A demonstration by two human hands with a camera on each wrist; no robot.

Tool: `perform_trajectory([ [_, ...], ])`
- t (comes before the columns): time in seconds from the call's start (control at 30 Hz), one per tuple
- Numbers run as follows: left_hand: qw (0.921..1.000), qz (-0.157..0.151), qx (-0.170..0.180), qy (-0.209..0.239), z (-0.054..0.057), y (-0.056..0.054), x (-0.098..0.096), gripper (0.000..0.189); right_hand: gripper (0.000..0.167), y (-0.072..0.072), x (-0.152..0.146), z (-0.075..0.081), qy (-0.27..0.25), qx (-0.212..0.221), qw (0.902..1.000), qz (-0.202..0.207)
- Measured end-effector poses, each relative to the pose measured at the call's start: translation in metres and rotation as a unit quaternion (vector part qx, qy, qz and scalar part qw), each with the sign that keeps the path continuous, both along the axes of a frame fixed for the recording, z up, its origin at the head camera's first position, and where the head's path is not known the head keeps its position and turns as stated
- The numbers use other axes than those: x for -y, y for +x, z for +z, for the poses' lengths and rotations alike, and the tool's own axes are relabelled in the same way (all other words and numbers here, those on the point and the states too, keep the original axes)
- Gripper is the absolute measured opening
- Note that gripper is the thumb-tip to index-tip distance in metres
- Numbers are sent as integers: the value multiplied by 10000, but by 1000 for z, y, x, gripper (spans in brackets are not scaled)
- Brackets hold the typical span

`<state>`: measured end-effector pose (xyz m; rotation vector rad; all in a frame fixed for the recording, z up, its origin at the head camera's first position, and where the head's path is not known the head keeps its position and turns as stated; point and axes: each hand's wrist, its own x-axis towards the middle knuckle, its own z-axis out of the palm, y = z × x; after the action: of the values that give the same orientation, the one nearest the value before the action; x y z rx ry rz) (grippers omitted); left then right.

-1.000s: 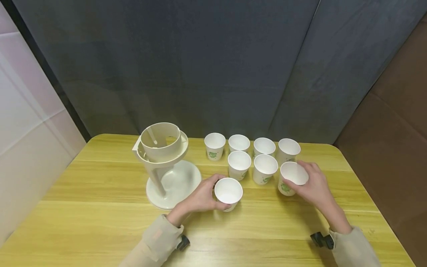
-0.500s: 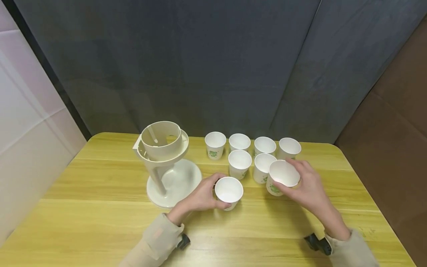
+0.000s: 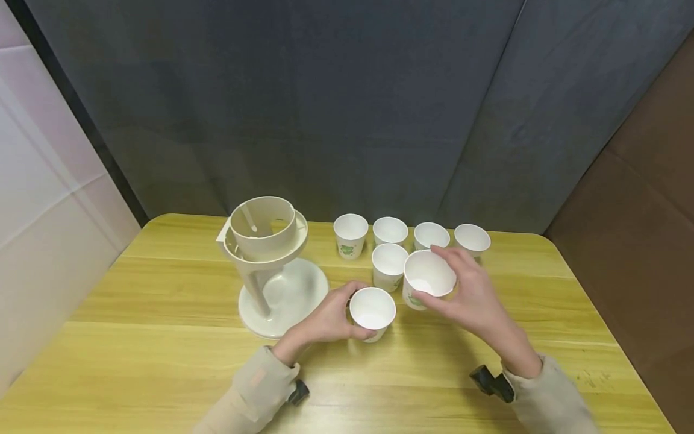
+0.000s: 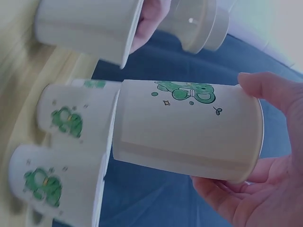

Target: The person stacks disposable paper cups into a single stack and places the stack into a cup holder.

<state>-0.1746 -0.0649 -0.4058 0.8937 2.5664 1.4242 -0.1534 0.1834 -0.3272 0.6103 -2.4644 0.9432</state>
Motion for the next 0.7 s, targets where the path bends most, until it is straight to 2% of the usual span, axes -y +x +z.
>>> perform_trajectory([
  [0.37, 9999, -36, 67, 69, 0, -1, 0, 65, 70, -3, 31, 8, -215, -57, 9977, 642],
  [0.5, 9998, -37, 143, 104, 1, 0, 0, 65, 70, -3, 39, 8, -140, -91, 9967, 792],
  [0.7, 9996, -152, 107, 208, 0, 0, 1, 72, 73, -2, 50, 3, -166, 108, 9941, 1062],
])
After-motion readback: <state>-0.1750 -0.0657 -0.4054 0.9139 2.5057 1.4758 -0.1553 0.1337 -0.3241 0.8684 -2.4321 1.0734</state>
